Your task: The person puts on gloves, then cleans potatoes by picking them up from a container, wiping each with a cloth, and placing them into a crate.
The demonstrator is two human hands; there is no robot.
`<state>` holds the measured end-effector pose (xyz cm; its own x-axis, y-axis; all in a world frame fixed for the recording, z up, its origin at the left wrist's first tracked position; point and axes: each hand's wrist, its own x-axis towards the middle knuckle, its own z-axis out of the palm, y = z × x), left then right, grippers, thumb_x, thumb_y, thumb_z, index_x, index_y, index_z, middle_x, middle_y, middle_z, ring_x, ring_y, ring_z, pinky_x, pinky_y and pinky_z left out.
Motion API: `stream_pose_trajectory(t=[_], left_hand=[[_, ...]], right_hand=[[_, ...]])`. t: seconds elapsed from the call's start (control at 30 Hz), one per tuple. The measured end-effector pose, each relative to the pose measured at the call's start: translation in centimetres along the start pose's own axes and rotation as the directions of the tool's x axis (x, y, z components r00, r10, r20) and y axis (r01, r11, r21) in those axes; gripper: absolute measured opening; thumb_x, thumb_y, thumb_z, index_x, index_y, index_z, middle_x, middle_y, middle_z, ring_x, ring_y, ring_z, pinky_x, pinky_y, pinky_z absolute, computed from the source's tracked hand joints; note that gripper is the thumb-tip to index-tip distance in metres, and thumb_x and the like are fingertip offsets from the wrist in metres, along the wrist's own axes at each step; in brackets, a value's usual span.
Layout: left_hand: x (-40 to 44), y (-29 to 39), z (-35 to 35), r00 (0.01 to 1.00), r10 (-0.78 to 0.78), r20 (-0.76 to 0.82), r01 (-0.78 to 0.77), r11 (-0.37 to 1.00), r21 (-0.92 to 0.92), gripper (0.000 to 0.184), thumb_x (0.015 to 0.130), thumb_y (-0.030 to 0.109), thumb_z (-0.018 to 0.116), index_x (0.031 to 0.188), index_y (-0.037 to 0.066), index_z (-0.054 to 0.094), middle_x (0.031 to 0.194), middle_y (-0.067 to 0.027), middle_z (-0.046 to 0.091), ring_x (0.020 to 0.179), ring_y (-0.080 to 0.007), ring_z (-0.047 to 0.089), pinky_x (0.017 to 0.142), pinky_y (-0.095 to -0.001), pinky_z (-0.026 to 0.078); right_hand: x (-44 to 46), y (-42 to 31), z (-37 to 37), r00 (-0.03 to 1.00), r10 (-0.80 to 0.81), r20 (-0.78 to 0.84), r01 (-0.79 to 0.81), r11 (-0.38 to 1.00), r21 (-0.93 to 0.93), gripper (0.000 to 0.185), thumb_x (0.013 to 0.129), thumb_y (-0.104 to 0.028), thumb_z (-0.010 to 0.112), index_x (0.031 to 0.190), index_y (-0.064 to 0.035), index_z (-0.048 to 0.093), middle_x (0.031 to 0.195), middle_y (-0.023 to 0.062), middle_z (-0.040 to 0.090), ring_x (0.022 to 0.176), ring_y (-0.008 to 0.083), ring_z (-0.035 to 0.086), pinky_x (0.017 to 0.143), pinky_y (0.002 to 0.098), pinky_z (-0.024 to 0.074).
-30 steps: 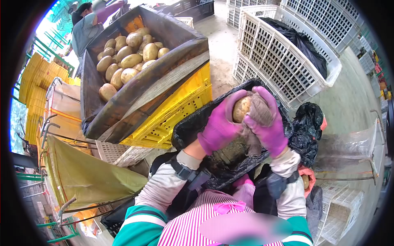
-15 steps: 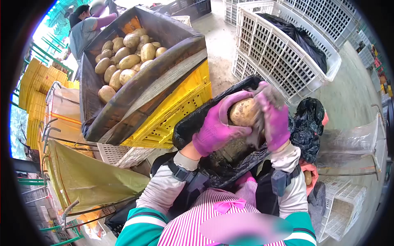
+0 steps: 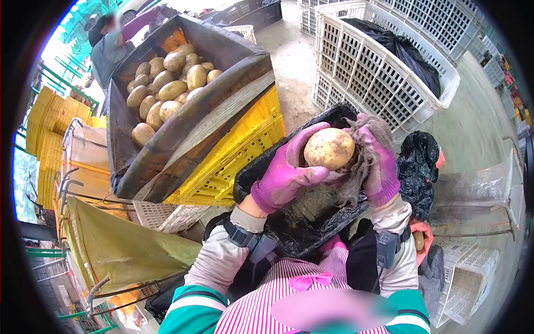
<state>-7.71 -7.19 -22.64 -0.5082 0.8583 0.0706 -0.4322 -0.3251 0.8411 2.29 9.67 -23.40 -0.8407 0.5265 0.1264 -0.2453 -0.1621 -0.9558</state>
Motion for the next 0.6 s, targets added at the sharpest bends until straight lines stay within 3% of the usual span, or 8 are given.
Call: stream_pose_trajectory(t=[0.07,0.17,0.23,0.3,0.37,0.43,0.57,0.6], left_hand=[[-0.3,0.0,-0.3,1.000,-0.007,-0.016,0.008,1.000,0.029,0.086,0.070,0.014,0.082,0.142,-0.001,0.037,0.133,-0.0094,0.050,0.122,-0.0163,0.049,0.106,-0.0311,0.038],[0.0,-0.4,-0.5,1.000,0.013,-0.017,-0.012,0.996,0.093,0.083,0.072,0.015,0.081,0.141,0.000,0.038,0.132,-0.0094,0.050,0.122,-0.0162,0.049,0.105,-0.0309,0.038],[0.1,-0.7,-0.6,0.998,0.024,-0.062,-0.010,0.976,0.216,0.082,0.073,0.016,0.082,0.141,0.000,0.039,0.132,-0.0091,0.050,0.121,-0.0161,0.049,0.105,-0.0309,0.038],[0.0,-1.2,-0.6,0.997,0.030,-0.072,-0.012,0.971,0.238,0.084,0.072,0.018,0.082,0.141,0.000,0.039,0.132,-0.0096,0.051,0.120,-0.0169,0.050,0.105,-0.0311,0.039],[-0.3,-1.4,-0.2,0.996,0.020,-0.085,0.003,0.966,0.259,0.085,0.071,0.021,0.081,0.141,-0.001,0.038,0.132,-0.0100,0.051,0.119,-0.0177,0.052,0.104,-0.0314,0.039],[-0.3,-0.7,0.5,0.998,-0.029,-0.050,0.033,0.995,0.094,0.087,0.070,0.021,0.083,0.141,-0.001,0.039,0.131,-0.0100,0.051,0.119,-0.0175,0.052,0.103,-0.0314,0.041],[-0.1,-1.1,0.1,0.998,-0.006,-0.065,0.010,0.998,0.069,0.075,0.076,0.013,0.080,0.138,-0.002,0.041,0.129,-0.0108,0.053,0.118,-0.0163,0.052,0.102,-0.0314,0.043],[-0.1,-1.2,0.0,0.994,0.054,-0.092,-0.026,0.959,0.281,0.074,0.075,0.012,0.079,0.138,-0.002,0.042,0.128,-0.0124,0.054,0.120,-0.0176,0.051,0.102,-0.0319,0.043]], right_hand=[[-0.1,-0.1,-0.2,0.987,0.160,0.003,-0.157,0.965,0.210,0.045,0.101,-0.027,0.047,0.137,-0.0007,0.041,0.119,0.0167,0.060,0.114,0.0231,0.058,0.098,0.0369,0.0485],[-0.4,-0.2,0.1,0.992,0.120,0.034,-0.125,0.941,0.315,0.045,0.100,-0.023,0.051,0.138,-0.0010,0.041,0.121,0.0170,0.059,0.114,0.0236,0.058,0.098,0.0365,0.0482],[-0.5,-0.3,1.2,0.999,0.040,0.025,-0.044,0.981,0.191,0.050,0.096,-0.020,0.059,0.138,-0.0012,0.041,0.121,0.0145,0.060,0.114,0.0224,0.057,0.099,0.0357,0.0475],[-0.4,1.0,1.5,0.907,-0.372,0.195,0.419,0.766,-0.487,0.046,0.093,-0.016,0.063,0.132,0.0003,0.046,0.118,0.0132,0.061,0.111,0.0201,0.060,0.093,0.0319,0.0506],[-0.4,0.5,0.8,0.980,-0.063,0.188,0.081,0.993,-0.089,0.044,0.093,-0.017,0.063,0.130,0.0003,0.048,0.117,0.0142,0.062,0.108,0.0195,0.061,0.091,0.0314,0.0514],[0.3,0.5,0.8,0.996,0.009,-0.086,-0.007,1.000,0.024,0.041,0.096,-0.021,0.059,0.128,0.0013,0.049,0.107,0.0134,0.064,0.097,0.0192,0.065,0.088,0.0331,0.0521],[-0.2,0.6,1.0,0.989,0.120,-0.086,-0.093,0.960,0.264,0.042,0.095,-0.019,0.061,0.131,-0.0008,0.049,0.113,0.0119,0.064,0.098,0.0186,0.064,0.089,0.0301,0.0524],[-0.6,-0.3,1.5,0.999,0.036,0.001,-0.036,0.993,0.112,0.051,0.090,-0.020,0.067,0.134,-0.0012,0.047,0.119,0.0121,0.061,0.104,0.0207,0.061,0.092,0.0330,0.0503]])
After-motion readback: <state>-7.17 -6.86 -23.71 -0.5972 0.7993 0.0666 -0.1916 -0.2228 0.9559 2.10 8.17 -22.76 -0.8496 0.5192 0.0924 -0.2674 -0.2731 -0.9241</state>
